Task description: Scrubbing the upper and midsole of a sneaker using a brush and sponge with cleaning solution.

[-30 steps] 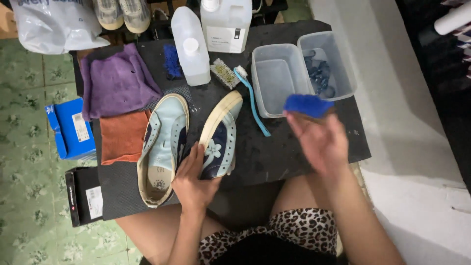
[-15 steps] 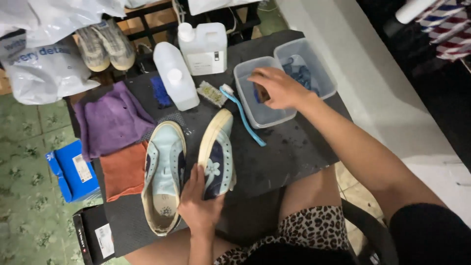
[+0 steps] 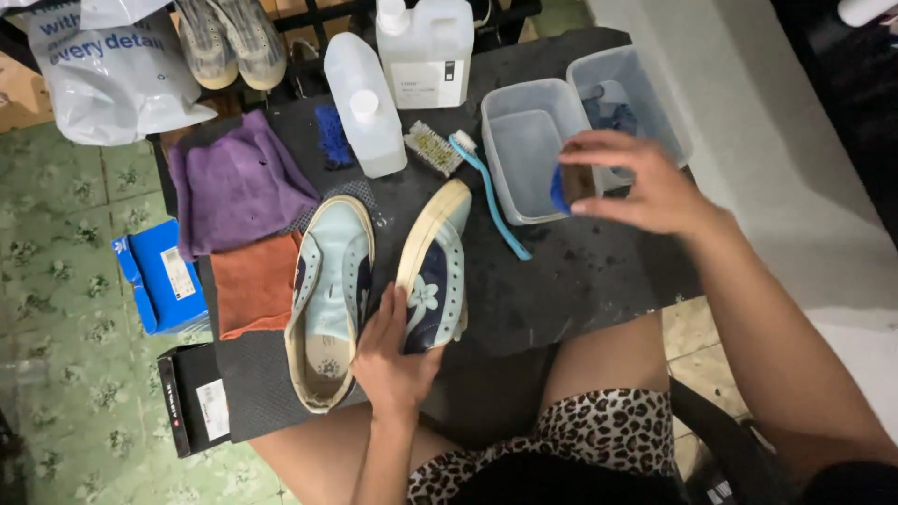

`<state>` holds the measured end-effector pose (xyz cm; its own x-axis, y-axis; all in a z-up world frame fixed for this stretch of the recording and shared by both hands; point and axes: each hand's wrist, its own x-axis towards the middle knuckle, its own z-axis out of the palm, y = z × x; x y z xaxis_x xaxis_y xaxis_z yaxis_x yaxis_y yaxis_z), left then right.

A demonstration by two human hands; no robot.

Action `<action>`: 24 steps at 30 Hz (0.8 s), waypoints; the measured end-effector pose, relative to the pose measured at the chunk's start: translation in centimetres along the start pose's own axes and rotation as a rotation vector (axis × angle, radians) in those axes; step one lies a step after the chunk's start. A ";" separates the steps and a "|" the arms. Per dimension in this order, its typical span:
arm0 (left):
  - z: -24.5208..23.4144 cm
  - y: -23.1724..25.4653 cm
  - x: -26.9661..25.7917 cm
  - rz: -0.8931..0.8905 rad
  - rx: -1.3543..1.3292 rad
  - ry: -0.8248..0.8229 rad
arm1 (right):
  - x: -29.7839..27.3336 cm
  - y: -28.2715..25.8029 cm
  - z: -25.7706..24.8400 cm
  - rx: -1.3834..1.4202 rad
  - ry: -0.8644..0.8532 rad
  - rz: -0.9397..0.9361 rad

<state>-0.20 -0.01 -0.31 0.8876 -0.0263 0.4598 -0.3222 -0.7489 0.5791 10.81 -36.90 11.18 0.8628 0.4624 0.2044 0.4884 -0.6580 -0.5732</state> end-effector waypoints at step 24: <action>0.3 1.2 0.6 -0.048 0.029 0.126 | 0.8 -12.3 13.7 0.089 0.183 -0.324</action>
<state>0.07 -1.18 0.45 0.8531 0.0922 0.5135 -0.2688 -0.7659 0.5840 3.69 -20.30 7.55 0.6788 0.5185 0.5200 0.7331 -0.4377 -0.5206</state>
